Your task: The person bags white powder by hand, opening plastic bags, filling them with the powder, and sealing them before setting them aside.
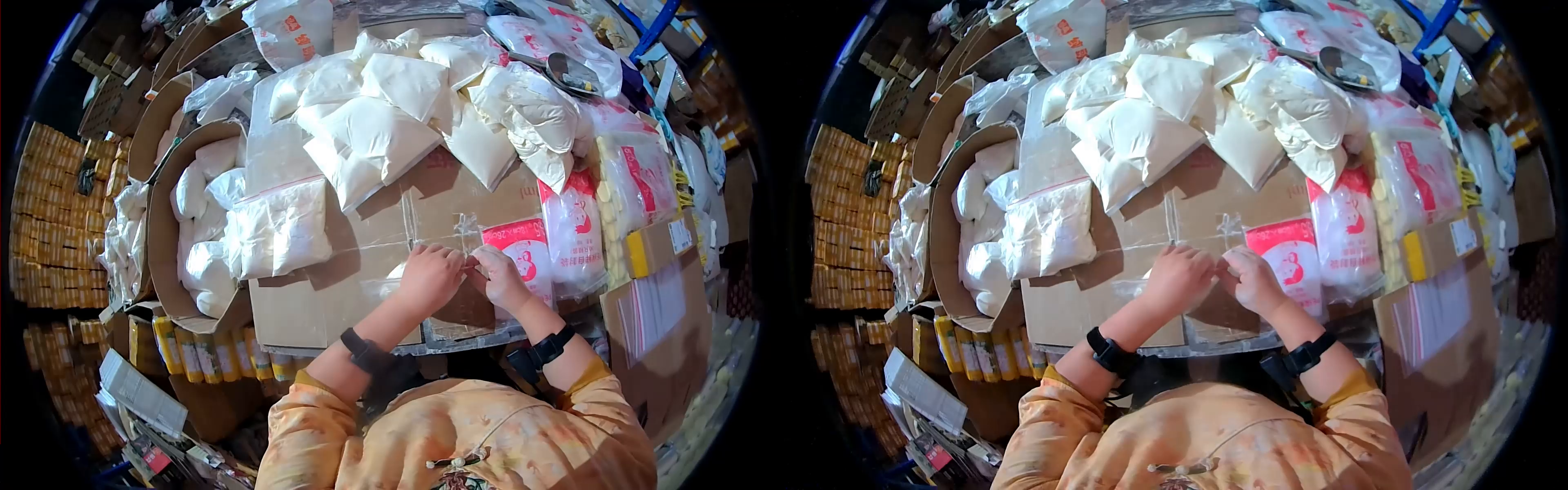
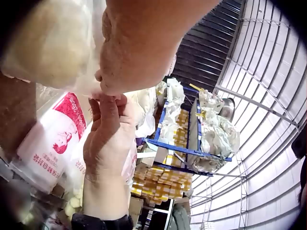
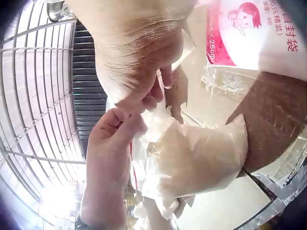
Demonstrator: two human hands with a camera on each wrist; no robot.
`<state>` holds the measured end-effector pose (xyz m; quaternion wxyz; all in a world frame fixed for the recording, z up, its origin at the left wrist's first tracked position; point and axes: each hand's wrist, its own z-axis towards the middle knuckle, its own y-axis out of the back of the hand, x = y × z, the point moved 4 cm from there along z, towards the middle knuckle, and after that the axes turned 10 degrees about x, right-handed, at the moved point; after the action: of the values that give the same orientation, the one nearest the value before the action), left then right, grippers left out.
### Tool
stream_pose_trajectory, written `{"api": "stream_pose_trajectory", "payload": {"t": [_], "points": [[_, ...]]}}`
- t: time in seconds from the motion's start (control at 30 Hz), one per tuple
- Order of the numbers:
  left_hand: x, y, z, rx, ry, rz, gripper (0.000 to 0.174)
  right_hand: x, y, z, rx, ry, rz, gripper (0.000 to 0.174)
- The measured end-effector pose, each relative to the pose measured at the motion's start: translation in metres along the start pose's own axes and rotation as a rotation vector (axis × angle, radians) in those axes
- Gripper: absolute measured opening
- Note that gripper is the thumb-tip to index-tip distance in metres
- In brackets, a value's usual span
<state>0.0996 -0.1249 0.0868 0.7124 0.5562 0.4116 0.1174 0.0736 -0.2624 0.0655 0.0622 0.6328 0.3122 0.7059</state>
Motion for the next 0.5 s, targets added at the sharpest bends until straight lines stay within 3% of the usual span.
{"api": "stream_pose_trajectory", "payload": {"t": [0.2,0.33,0.5], "points": [[0.005,0.010,-0.008,0.044,0.023,0.017,0.009,0.004,-0.002,0.001,0.027,-0.015,-0.006,0.014],[0.038,0.024,-0.041,0.134,-0.002,0.070,0.008,-0.002,-0.004,0.001,0.015,-0.038,0.055,0.011],[0.068,0.054,-0.083,0.109,0.039,0.015,0.008,-0.004,-0.004,0.001,0.012,-0.070,0.063,0.009]]}}
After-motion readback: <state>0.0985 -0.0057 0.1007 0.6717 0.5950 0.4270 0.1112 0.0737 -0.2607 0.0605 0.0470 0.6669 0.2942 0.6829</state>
